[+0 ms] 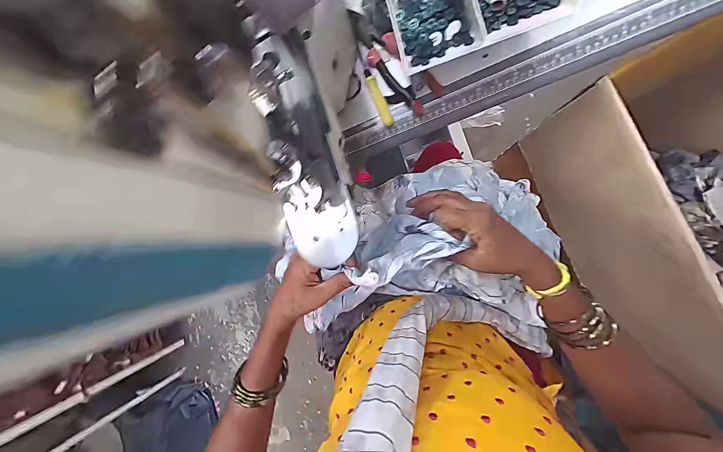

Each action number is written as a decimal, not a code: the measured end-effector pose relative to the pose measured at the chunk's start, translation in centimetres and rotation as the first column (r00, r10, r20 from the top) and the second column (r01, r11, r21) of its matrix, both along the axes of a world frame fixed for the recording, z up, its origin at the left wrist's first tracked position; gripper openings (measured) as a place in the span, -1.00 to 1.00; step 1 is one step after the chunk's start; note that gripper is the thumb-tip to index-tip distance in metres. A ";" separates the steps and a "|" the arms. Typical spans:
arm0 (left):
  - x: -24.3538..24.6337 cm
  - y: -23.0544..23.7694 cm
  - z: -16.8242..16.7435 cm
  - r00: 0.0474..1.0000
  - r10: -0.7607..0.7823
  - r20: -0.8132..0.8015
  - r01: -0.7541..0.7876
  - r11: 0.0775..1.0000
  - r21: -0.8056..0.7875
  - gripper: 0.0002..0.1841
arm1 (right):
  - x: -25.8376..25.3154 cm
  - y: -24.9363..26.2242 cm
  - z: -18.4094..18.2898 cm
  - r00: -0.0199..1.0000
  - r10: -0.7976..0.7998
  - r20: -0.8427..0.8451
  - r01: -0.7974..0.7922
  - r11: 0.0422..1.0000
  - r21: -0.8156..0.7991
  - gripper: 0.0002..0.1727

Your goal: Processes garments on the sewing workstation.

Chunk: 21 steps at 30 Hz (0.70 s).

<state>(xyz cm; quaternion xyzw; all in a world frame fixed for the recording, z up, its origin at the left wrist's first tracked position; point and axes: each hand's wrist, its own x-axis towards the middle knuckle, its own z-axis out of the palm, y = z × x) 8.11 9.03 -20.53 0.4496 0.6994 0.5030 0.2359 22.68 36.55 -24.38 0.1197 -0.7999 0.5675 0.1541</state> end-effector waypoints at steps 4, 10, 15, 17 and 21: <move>-1.7 -4.6 2.4 0.939 -0.095 -0.331 0.051 0.989 -0.138 -0.72 | 0.9 -1.2 1.0 0.987 0.142 0.071 -0.149 0.983 0.107 -0.83; 0.0 -6.7 1.7 0.956 -0.194 -0.221 0.174 0.979 -0.107 -0.81 | 0.5 -3.5 2.5 0.871 0.375 0.318 -0.452 0.865 0.219 -0.41; 1.5 -6.1 2.3 0.947 -0.258 -0.189 0.253 0.966 -0.050 -0.86 | -1.1 -7.8 4.6 0.948 0.283 0.145 -0.303 0.943 0.137 -0.48; 1.9 -5.6 2.9 0.936 -0.303 -0.178 0.307 0.952 -0.002 -0.84 | -1.7 -9.2 5.0 0.909 0.383 0.162 -0.394 0.918 0.036 -0.48; 2.1 -5.9 3.7 0.937 -0.299 -0.179 0.302 0.953 -0.009 -0.76 | -2.2 -9.2 5.9 0.788 0.502 0.358 -0.464 0.865 -0.191 -0.57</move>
